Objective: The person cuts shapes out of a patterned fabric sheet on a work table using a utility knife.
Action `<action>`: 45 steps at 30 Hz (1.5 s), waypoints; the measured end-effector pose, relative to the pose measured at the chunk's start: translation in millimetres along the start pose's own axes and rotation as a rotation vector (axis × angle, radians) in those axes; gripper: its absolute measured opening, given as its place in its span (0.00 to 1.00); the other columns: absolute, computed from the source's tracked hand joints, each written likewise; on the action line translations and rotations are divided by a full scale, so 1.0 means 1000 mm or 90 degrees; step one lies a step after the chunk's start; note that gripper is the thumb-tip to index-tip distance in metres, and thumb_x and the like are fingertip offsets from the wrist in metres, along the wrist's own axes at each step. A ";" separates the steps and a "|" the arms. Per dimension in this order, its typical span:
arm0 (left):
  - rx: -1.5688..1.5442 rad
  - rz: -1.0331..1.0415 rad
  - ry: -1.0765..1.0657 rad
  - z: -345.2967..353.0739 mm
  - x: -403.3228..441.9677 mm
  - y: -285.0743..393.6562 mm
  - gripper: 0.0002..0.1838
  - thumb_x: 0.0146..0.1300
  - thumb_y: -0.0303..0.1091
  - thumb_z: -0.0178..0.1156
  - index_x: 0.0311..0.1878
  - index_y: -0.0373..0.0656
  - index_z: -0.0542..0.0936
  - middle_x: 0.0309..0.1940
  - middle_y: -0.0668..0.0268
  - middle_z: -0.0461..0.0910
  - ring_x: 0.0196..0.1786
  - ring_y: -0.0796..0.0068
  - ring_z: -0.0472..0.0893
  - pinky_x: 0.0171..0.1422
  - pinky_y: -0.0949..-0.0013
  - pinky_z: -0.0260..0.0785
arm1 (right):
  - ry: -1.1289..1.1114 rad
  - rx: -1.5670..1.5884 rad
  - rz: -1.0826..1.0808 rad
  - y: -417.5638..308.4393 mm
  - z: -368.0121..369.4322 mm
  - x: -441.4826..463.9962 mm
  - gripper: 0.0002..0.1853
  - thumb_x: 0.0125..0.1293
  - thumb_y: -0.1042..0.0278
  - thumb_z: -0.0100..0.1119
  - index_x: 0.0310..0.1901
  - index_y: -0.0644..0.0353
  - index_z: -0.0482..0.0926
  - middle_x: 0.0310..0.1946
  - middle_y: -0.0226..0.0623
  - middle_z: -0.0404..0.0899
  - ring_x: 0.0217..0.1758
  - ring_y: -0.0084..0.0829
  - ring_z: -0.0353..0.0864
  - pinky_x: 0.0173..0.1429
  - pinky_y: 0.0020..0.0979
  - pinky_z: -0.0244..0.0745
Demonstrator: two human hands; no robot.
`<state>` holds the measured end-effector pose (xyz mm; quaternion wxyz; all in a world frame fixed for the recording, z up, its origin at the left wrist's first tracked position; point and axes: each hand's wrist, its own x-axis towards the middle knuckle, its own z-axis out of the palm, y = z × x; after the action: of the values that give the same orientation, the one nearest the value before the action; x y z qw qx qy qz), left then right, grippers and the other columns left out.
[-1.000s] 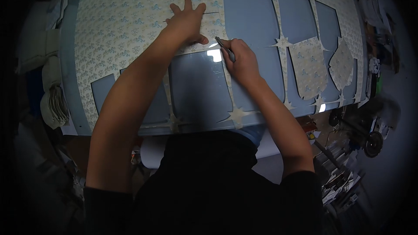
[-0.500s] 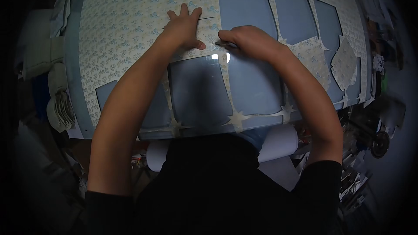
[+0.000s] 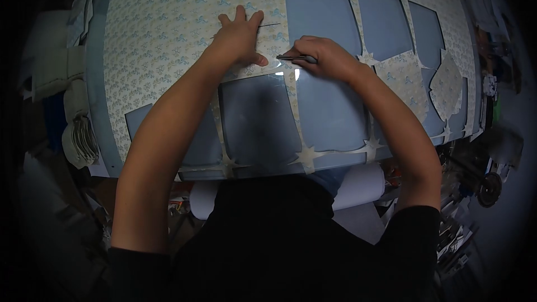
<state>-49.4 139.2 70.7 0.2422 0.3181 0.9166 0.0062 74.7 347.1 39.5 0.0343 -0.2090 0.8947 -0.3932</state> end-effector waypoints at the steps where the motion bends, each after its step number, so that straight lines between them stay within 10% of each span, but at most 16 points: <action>1: 0.003 -0.001 0.003 0.000 0.000 -0.001 0.60 0.43 0.52 0.87 0.78 0.52 0.63 0.82 0.42 0.51 0.76 0.12 0.53 0.63 0.26 0.77 | 0.003 -0.001 -0.003 0.003 0.003 -0.003 0.09 0.67 0.70 0.70 0.47 0.59 0.83 0.38 0.41 0.84 0.41 0.44 0.86 0.47 0.42 0.81; 18: 0.004 -0.074 -0.041 -0.013 0.010 0.014 0.61 0.44 0.62 0.80 0.79 0.48 0.63 0.80 0.44 0.53 0.77 0.15 0.52 0.63 0.27 0.77 | 0.521 0.062 0.517 -0.088 0.082 -0.009 0.12 0.67 0.66 0.70 0.46 0.64 0.80 0.40 0.46 0.88 0.44 0.39 0.89 0.51 0.36 0.81; 45: 0.018 -0.094 -0.023 -0.012 0.017 0.019 0.68 0.44 0.66 0.82 0.83 0.50 0.55 0.78 0.49 0.56 0.76 0.18 0.55 0.64 0.27 0.77 | 0.506 -0.134 0.593 -0.104 0.091 0.023 0.12 0.65 0.68 0.70 0.41 0.66 0.79 0.34 0.55 0.87 0.39 0.56 0.89 0.43 0.44 0.82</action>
<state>-54.7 166.2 76.8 0.2538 0.2533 0.9330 -0.0305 110.3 212.6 54.0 -0.1543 0.3634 0.8702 -0.2947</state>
